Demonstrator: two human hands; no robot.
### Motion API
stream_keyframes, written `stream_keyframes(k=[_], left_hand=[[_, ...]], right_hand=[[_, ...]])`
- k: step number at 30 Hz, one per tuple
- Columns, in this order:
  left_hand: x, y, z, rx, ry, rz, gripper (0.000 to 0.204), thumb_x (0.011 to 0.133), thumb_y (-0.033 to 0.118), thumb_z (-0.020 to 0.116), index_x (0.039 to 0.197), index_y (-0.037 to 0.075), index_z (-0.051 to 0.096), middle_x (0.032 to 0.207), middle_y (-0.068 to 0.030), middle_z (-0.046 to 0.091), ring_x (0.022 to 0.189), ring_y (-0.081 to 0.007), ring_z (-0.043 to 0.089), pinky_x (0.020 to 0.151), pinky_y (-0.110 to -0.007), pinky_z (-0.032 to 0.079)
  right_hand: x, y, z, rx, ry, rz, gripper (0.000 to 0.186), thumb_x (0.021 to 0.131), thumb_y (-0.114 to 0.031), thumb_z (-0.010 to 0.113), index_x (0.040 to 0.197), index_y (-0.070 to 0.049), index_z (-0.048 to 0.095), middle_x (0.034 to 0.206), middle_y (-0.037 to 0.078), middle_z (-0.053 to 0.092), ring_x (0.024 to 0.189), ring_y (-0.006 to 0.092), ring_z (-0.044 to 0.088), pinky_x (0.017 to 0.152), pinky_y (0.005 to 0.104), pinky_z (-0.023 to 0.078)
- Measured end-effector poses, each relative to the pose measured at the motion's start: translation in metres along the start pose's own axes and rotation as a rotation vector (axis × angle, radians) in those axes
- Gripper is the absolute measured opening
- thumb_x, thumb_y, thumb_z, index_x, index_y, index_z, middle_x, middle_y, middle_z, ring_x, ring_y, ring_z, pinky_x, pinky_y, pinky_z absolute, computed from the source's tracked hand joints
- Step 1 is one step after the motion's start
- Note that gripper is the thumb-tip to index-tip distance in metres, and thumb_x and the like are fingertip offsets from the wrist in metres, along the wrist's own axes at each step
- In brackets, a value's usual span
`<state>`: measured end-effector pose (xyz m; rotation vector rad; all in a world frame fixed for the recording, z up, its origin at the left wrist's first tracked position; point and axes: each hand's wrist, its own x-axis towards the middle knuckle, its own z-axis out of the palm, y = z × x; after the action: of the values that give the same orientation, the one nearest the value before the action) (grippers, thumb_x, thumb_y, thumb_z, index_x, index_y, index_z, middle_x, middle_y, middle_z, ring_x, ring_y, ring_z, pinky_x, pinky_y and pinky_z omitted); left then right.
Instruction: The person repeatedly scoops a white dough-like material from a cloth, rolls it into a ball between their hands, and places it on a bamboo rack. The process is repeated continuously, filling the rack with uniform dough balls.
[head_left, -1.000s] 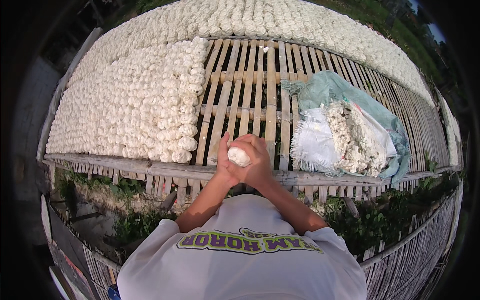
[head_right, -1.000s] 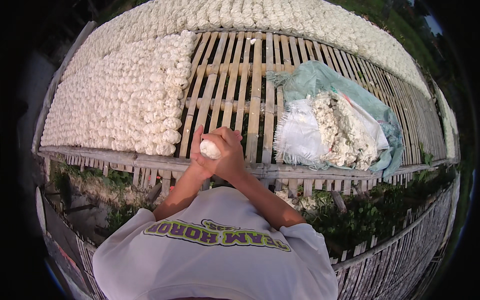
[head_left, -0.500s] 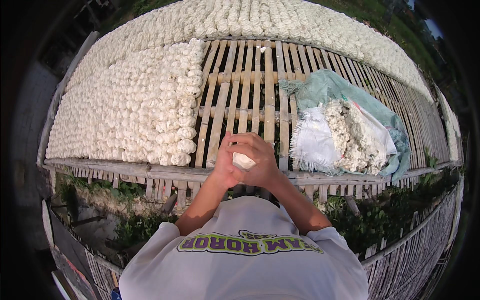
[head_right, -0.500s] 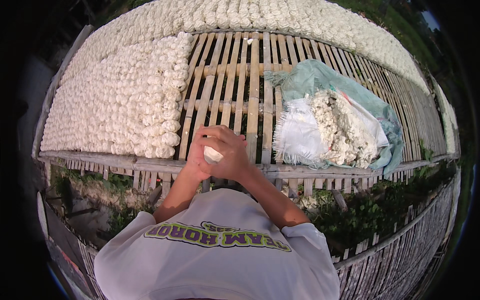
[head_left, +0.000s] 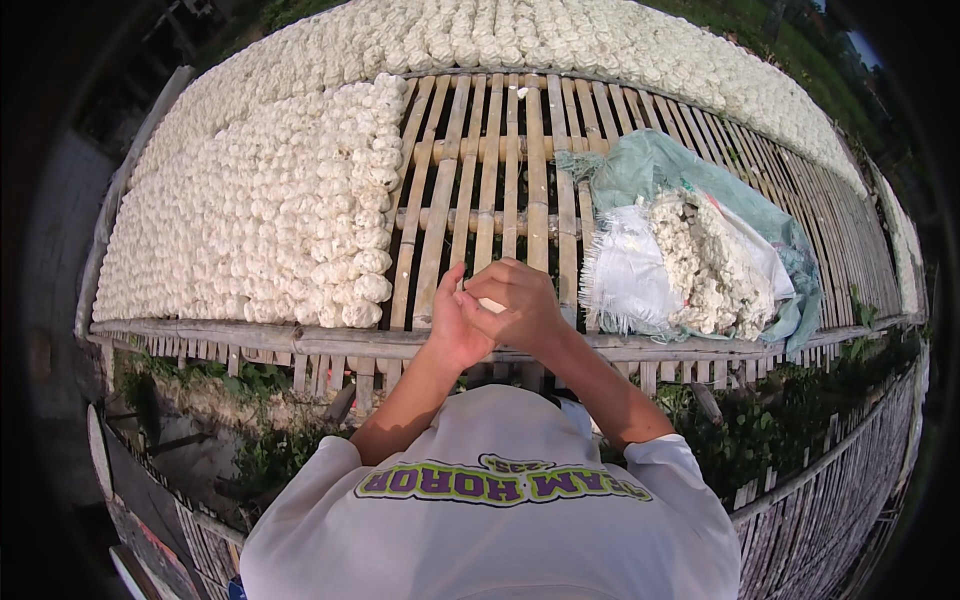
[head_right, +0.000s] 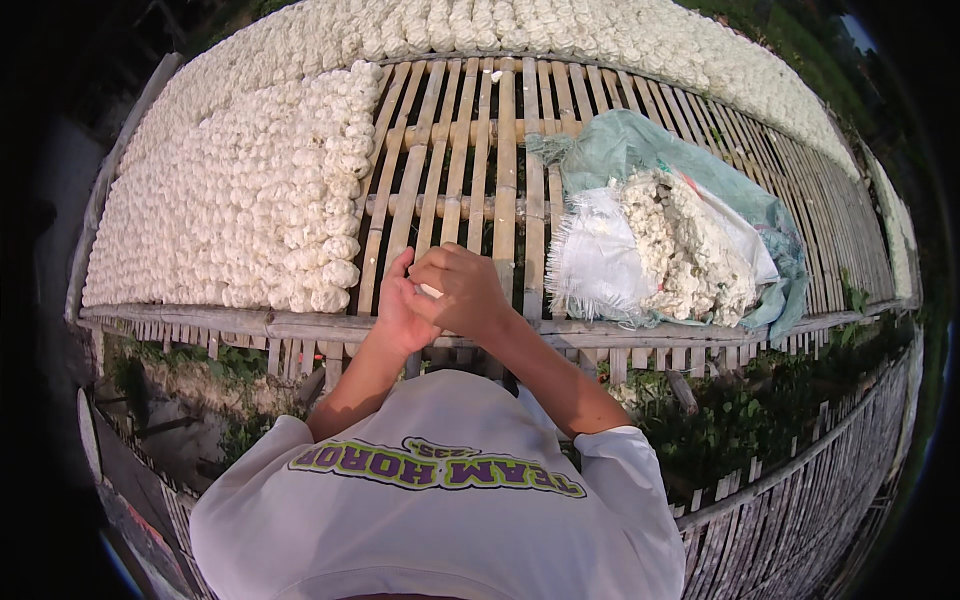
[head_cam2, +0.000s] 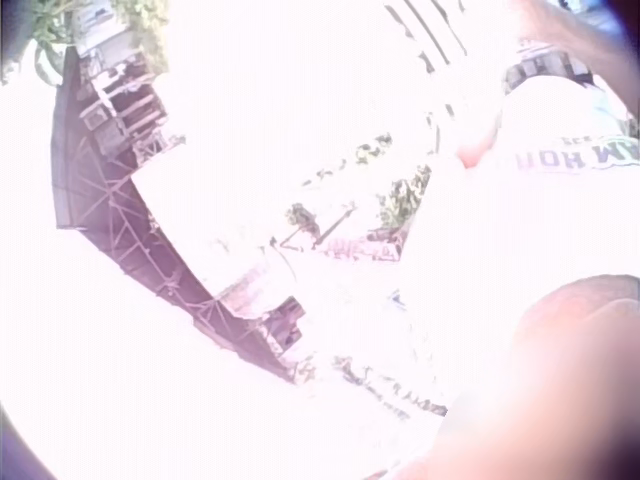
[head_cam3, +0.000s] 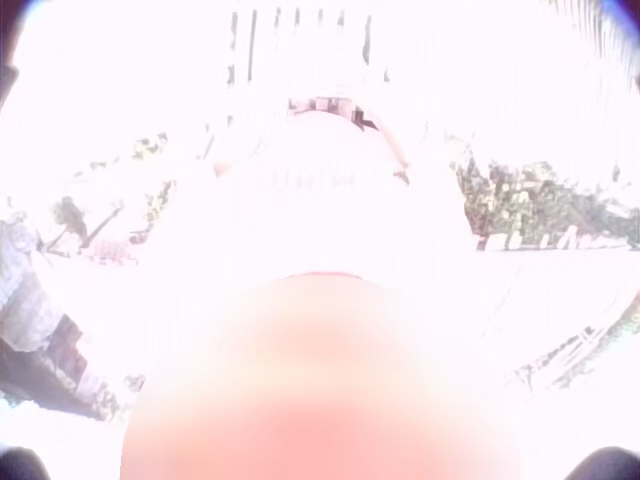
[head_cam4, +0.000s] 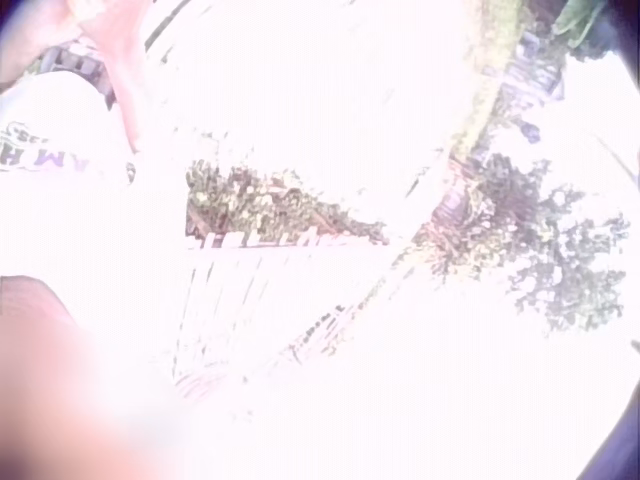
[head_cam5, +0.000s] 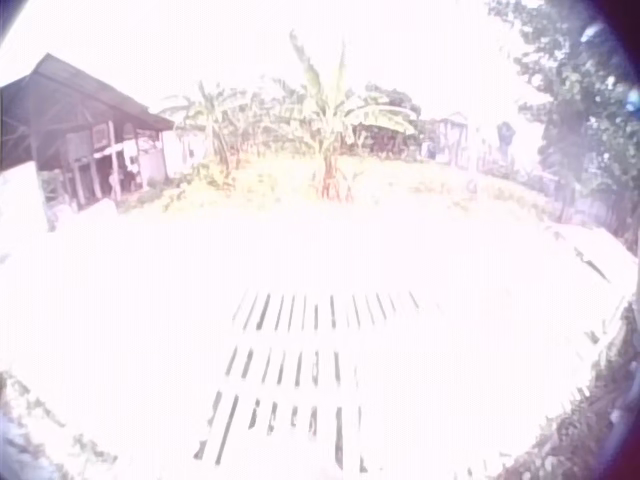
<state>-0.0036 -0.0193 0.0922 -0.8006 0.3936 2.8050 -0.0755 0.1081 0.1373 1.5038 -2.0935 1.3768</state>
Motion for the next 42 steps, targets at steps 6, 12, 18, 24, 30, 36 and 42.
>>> stream_keyframes(k=[6,12,18,24,30,36,42], left_hand=[[0.006,-0.001,0.004,-0.052,-0.415,-0.048,0.065,0.108,0.058,0.044,0.142,0.004,0.054,0.147,-0.0212,0.058,0.142,-0.0368,0.053,0.12,-0.051,0.044],[0.009,-0.002,0.011,-0.075,-0.157,0.005,0.063,0.109,0.056,0.044,0.14,0.003,0.055,0.146,-0.0216,0.058,0.142,-0.0371,0.053,0.12,-0.052,0.043],[0.017,-0.017,0.017,-0.157,-0.309,-0.049,0.06,0.11,0.053,0.044,0.138,0.002,0.057,0.146,-0.0224,0.058,0.144,-0.0376,0.051,0.121,-0.052,0.042],[0.025,-0.009,0.014,-0.105,-0.323,-0.071,0.057,0.11,0.051,0.045,0.134,0.001,0.059,0.145,-0.0232,0.059,0.145,-0.0381,0.051,0.12,-0.051,0.044],[0.022,-0.007,0.016,-0.064,-0.197,-0.012,0.058,0.11,0.051,0.046,0.134,0.001,0.06,0.144,-0.0231,0.06,0.142,-0.0378,0.054,0.118,-0.05,0.046],[0.004,-0.005,0.019,-0.081,-0.345,-0.071,0.058,0.11,0.052,0.046,0.133,0.001,0.061,0.142,-0.0231,0.062,0.139,-0.0376,0.056,0.115,-0.049,0.049],[0.003,0.013,-0.015,0.177,-0.062,-0.087,0.063,0.107,0.056,0.049,0.137,0.003,0.061,0.134,-0.0188,0.068,0.119,-0.0344,0.069,0.098,-0.047,0.059]], right_hand=[[-0.002,-0.008,0.0,-0.069,0.09,-0.124,0.021,0.074,-0.019,0.087,0.087,-0.008,0.076,0.098,0.002,0.071,0.082,0.0233,0.07,0.071,0.0375,0.059],[-0.002,-0.008,-0.006,0.081,0.011,0.1,0.036,0.07,-0.016,0.088,0.102,-0.006,0.076,0.108,0.01,0.072,0.095,0.0297,0.072,0.082,0.0396,0.059],[-0.002,-0.007,-0.005,0.309,0.17,0.021,0.03,0.077,-0.01,0.083,0.105,-0.004,0.074,0.104,0.011,0.072,0.089,0.027,0.072,0.076,0.037,0.058],[-0.012,-0.012,0.005,-0.061,-0.035,0.128,0.041,0.077,-0.019,0.087,0.113,-0.006,0.073,0.117,0.011,0.071,0.101,0.0272,0.071,0.088,0.0392,0.056],[-0.015,-0.004,0.017,0.084,0.124,0.117,0.05,0.071,-0.028,0.094,0.113,-0.008,0.074,0.114,0.009,0.07,0.097,0.0276,0.069,0.083,0.0413,0.056],[-0.021,-0.005,0.017,-0.008,0.053,0.096,0.057,0.062,-0.026,0.095,0.111,-0.009,0.074,0.113,0.009,0.069,0.101,0.03,0.068,0.088,0.0443,0.055],[-0.023,-0.005,0.014,0.006,-0.133,0.23,0.067,0.059,-0.038,0.098,0.113,-0.007,0.072,0.114,0.011,0.068,0.101,0.0322,0.069,0.091,0.0456,0.056]])
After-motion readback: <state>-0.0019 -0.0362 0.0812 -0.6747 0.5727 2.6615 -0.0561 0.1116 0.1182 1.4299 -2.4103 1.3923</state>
